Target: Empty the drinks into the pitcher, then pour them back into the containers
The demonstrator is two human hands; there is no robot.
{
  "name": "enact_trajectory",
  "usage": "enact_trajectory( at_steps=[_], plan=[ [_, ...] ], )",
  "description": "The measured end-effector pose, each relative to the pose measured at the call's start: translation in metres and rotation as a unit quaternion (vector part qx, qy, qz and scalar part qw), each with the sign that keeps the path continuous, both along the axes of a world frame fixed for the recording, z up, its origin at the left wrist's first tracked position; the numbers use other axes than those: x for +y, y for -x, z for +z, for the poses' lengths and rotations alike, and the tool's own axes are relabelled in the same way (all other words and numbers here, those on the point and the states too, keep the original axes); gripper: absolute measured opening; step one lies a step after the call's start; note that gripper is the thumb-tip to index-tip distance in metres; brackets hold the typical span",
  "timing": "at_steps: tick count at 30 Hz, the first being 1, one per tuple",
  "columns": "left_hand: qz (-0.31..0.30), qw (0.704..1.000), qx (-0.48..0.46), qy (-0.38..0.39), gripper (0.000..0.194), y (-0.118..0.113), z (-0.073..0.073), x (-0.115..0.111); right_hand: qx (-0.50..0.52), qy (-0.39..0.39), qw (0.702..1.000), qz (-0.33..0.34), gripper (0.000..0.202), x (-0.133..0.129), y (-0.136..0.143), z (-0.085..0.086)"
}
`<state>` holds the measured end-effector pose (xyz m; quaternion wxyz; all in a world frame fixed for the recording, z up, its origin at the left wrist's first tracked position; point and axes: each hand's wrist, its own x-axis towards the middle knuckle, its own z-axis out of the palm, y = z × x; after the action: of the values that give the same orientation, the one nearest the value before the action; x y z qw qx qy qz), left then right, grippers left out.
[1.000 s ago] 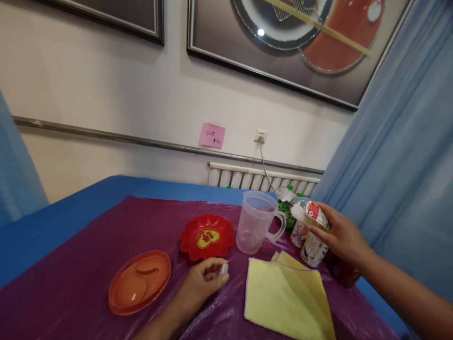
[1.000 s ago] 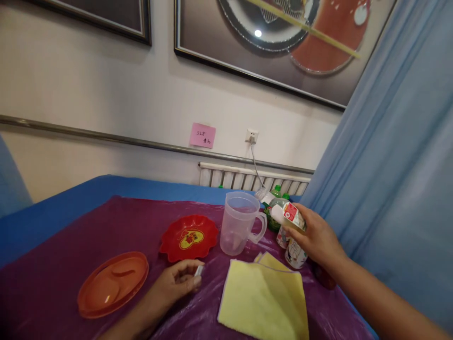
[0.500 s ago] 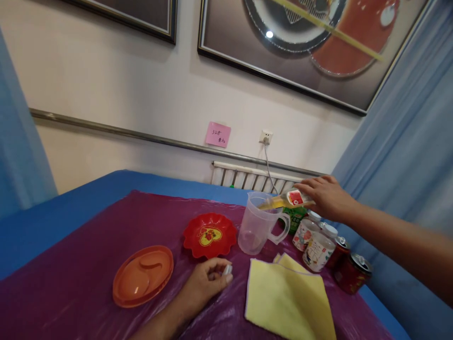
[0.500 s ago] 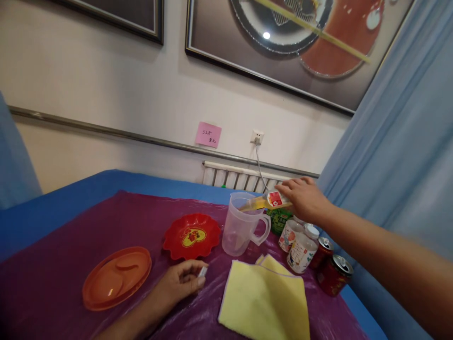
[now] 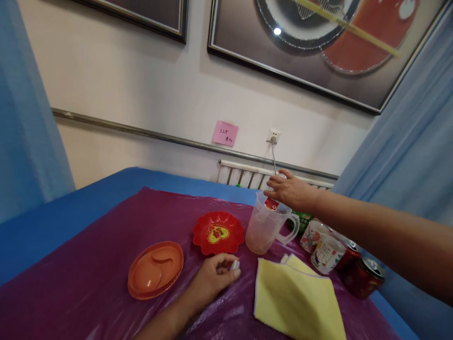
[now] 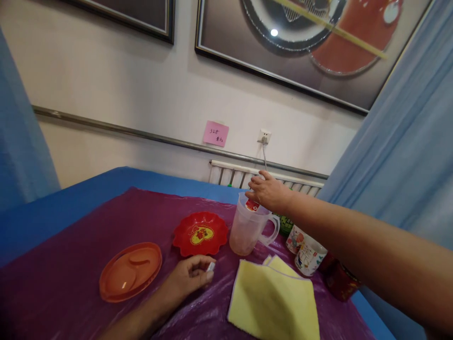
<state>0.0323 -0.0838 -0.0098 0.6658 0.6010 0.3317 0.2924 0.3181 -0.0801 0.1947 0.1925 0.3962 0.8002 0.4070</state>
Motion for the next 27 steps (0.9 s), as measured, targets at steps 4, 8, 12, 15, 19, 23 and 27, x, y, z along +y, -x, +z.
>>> enact_trajectory(
  at_steps=[4,8,12,15,19,23,27],
  plan=[
    [-0.01,1.0,-0.005,-0.007,0.043,0.001,-0.001,0.0,-0.008,0.01,1.0,0.003,0.024,0.0,0.004,-0.005],
    [-0.014,1.0,-0.011,-0.008,0.044,0.001,-0.001,0.001,-0.013,0.009,1.0,0.006,0.022,-0.003,0.005,-0.007],
    [-0.01,1.0,-0.006,-0.013,0.044,0.002,0.001,-0.001,0.0,0.009,1.0,0.015,0.024,-0.005,0.004,-0.01],
    [-0.007,1.0,-0.012,-0.013,0.042,0.002,0.004,-0.002,0.006,0.009,1.0,0.015,0.025,-0.005,0.002,-0.012],
    [-0.005,1.0,-0.01,-0.011,0.041,0.003,0.006,-0.003,0.02,0.007,1.0,0.023,0.024,-0.003,-0.003,-0.015],
    [-0.005,1.0,-0.018,-0.011,0.043,0.003,0.005,-0.001,0.028,-0.002,0.999,0.033,0.026,-0.006,-0.005,-0.015],
    [-0.003,1.0,-0.031,-0.006,0.047,0.002,-0.001,0.002,0.036,-0.026,0.999,0.003,0.038,-0.015,-0.007,-0.012]
  ],
)
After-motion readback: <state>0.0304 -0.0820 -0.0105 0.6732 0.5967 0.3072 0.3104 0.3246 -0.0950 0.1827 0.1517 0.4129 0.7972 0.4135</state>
